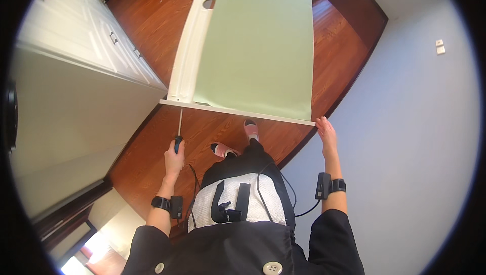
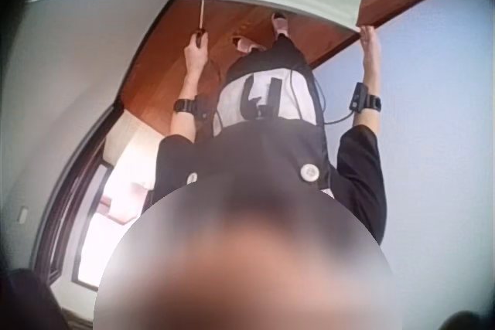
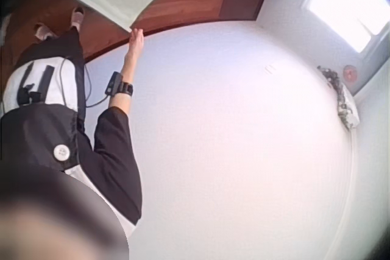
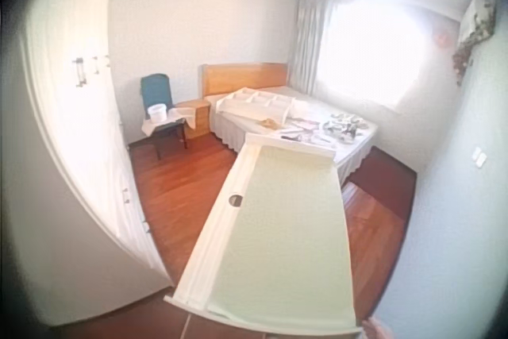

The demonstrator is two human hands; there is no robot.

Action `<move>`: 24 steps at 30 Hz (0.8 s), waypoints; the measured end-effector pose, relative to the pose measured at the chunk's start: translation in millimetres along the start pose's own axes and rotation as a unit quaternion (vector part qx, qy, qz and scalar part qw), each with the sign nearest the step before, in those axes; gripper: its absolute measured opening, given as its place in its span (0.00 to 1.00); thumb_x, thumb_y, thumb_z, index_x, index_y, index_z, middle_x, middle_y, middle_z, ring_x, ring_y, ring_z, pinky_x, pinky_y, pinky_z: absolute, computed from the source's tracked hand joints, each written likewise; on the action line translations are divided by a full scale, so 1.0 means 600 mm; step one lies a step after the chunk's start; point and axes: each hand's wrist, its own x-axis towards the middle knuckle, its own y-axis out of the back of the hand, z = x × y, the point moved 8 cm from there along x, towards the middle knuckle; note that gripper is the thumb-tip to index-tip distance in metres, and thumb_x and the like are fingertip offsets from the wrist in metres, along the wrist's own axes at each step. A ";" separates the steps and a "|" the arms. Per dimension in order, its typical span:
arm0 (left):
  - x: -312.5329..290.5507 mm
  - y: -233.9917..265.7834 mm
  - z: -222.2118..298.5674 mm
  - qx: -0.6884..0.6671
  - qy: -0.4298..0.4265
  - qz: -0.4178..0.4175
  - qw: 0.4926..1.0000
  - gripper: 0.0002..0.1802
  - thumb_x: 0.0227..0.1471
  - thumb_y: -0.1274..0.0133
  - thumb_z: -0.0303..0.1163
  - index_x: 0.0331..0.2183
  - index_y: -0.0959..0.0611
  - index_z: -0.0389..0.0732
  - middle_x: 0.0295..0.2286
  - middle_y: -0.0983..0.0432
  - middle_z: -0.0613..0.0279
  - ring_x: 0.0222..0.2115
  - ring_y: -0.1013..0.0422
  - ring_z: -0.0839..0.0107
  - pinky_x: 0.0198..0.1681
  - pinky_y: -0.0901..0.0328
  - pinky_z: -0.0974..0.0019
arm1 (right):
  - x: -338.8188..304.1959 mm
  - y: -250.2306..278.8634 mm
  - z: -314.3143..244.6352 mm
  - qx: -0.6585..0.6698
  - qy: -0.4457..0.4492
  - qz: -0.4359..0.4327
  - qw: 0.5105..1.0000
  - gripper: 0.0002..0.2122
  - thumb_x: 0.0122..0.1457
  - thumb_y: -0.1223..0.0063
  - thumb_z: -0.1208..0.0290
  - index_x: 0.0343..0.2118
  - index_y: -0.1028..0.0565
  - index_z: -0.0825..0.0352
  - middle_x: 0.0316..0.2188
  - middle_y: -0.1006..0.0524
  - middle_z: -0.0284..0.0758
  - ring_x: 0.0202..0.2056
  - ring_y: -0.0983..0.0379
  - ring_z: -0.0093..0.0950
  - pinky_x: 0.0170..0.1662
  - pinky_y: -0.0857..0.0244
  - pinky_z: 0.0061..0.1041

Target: The person assembles a white cabinet by inserting screws into pre-drilled holes using a cordless drill and a manual screwdriver. They reposition the cabinet multiple times to access different sides and continue fastening components together.

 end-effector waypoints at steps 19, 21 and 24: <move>-0.030 -0.024 0.002 -0.121 0.225 -0.044 0.966 0.20 0.59 0.46 0.39 0.22 0.25 0.35 0.09 0.36 0.63 0.05 0.38 0.71 0.09 0.45 0.67 | 0.066 -0.065 -0.046 -0.261 -0.015 -0.136 0.956 0.18 0.49 0.33 0.60 0.34 0.24 0.69 0.24 0.23 0.32 0.25 0.27 0.22 0.31 0.33 0.20; -0.033 -0.031 0.001 -0.136 0.236 -0.042 0.961 0.19 0.59 0.46 0.39 0.22 0.25 0.35 0.09 0.36 0.63 0.05 0.38 0.71 0.09 0.45 0.67 | 0.065 -0.071 -0.052 -0.191 -0.080 -0.164 0.964 0.14 0.51 0.36 0.63 0.32 0.25 0.68 0.23 0.24 0.31 0.22 0.30 0.19 0.27 0.36 0.18; -0.038 -0.036 0.002 -0.143 0.252 -0.037 0.956 0.19 0.58 0.46 0.39 0.23 0.25 0.35 0.09 0.36 0.63 0.05 0.37 0.70 0.08 0.45 0.66 | 0.059 -0.088 -0.062 -0.039 -0.180 -0.194 0.964 0.09 0.55 0.41 0.68 0.31 0.27 0.68 0.20 0.27 0.29 0.18 0.36 0.15 0.21 0.42 0.15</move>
